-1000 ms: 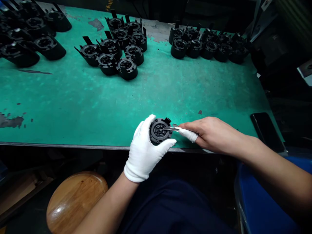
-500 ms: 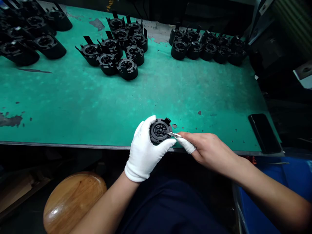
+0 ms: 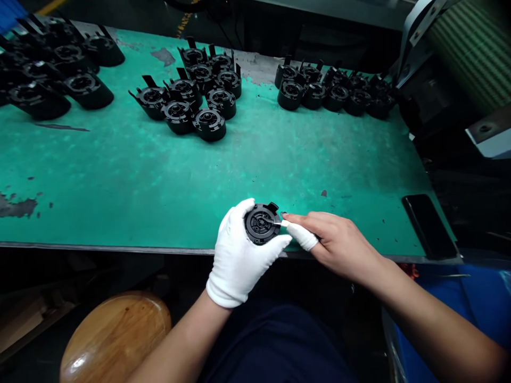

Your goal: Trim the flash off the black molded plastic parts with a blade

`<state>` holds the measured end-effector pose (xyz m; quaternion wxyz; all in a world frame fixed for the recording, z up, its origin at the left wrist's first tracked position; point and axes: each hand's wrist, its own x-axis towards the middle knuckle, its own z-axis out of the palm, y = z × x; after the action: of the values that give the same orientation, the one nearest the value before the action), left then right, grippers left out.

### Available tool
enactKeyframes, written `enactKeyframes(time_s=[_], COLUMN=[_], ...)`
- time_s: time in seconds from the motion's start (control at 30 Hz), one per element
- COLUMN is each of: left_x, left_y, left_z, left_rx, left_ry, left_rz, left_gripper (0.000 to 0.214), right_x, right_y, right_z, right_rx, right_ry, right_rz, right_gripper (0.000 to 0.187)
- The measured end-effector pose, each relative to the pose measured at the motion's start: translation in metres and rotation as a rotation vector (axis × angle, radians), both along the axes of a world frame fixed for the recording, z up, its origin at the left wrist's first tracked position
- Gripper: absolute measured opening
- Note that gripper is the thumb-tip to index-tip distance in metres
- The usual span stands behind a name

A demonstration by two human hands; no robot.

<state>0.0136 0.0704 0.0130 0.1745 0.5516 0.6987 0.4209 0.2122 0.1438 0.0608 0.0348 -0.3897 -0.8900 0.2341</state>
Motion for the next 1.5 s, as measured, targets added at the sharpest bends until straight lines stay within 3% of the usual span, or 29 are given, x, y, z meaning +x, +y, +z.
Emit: enactKeyframes(time_s=[0.57,0.87,1.1,1.27,1.5], left_x=[0.001,0.0,0.004,0.005,0.005], left_y=[0.002,0.001,0.003,0.005,0.005], left_z=[-0.002,-0.003,-0.006,-0.01,-0.01], left_rx=[0.027,0.018,0.078,0.134,0.146], left_ry=[0.046,0.025,0.062,0.07,0.067], left_rz=[0.005,-0.009,0.021,0.029,0.054], left_gripper=[0.073,0.07,0.063,0.062,0.057], right_x=[0.001,-0.003,-0.014,0.002,0.008], right_y=[0.002,0.008,0.011,0.0,-0.019], right_z=[-0.005,0.002,-0.005,-0.005,0.003], right_rx=[0.174,0.096,0.12,0.041,0.077], right_ry=[-0.096,-0.115,-0.152,-0.054,-0.226], right_rz=[0.057,0.067,-0.045,-0.021,-0.021], right_gripper=[0.05,0.05,0.043,0.042,0.043])
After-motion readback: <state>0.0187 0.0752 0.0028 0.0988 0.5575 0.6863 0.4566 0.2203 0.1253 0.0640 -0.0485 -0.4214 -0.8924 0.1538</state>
